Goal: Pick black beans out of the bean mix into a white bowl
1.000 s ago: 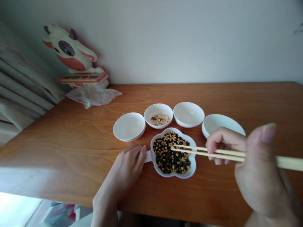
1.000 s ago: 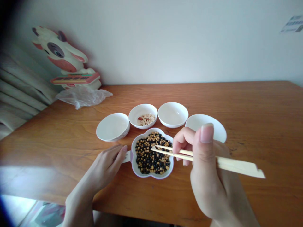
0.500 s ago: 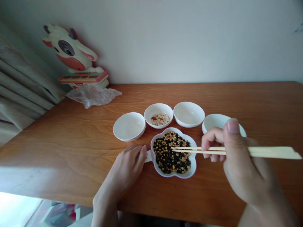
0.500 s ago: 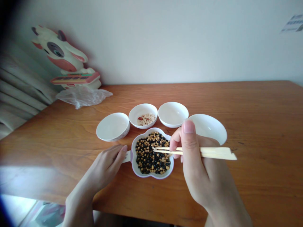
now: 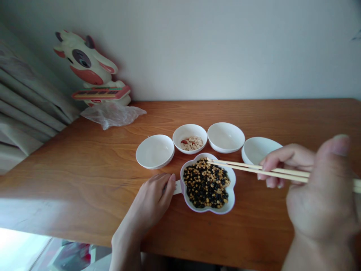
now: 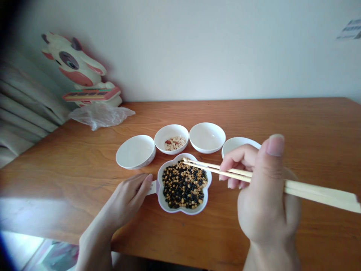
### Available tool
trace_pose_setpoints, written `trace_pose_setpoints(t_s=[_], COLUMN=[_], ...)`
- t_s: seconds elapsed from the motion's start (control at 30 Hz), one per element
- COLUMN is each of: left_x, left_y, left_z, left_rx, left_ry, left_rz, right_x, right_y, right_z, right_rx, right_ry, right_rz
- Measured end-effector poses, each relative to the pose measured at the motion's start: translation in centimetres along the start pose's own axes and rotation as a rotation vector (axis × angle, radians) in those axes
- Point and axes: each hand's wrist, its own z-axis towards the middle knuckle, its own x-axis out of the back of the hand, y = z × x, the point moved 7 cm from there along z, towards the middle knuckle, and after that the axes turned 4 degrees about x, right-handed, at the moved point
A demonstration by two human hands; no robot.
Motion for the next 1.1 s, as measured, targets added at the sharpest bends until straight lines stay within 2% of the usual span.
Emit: trace_pose_setpoints(t_s=[0.13, 0.23, 0.3, 0.37, 0.47, 0.8, 1.1], left_x=[0.0, 0.0, 0.0, 0.1, 0.1, -0.3, -0.2], left_y=[-0.1, -0.1, -0.1, -0.1, 0.0, -0.5, -0.6], left_z=[0.0, 0.0, 0.0, 0.0, -0.1, 0.0, 0.0], left_rx=[0.001, -0.003, -0.004, -0.003, 0.001, 0.005, 0.016], left_ry=[-0.003, -0.01, -0.013, -0.014, -0.023, -0.031, -0.02], left_rz=[-0.004, -0.015, -0.022, -0.03, -0.037, -0.024, -0.014], right_x=[0.1, -0.9, -2.6, -4.3, -5.2, -2.4, -0.6], right_y=[-0.3, -0.1, 0.0, 0.0, 0.1, 0.0, 0.5], right_z=[0.7, 0.9, 0.9, 0.8, 0.7, 0.9, 0.2], right_rx=[0.052, 0.065, 0.061, 0.052, 0.048, 0.05, 0.049], right_ry=[0.155, 0.244, 0.187, 0.088, 0.045, 0.059, -0.07], right_rz=[0.012, 0.139, 0.219, 0.2, 0.163, 0.108, 0.032])
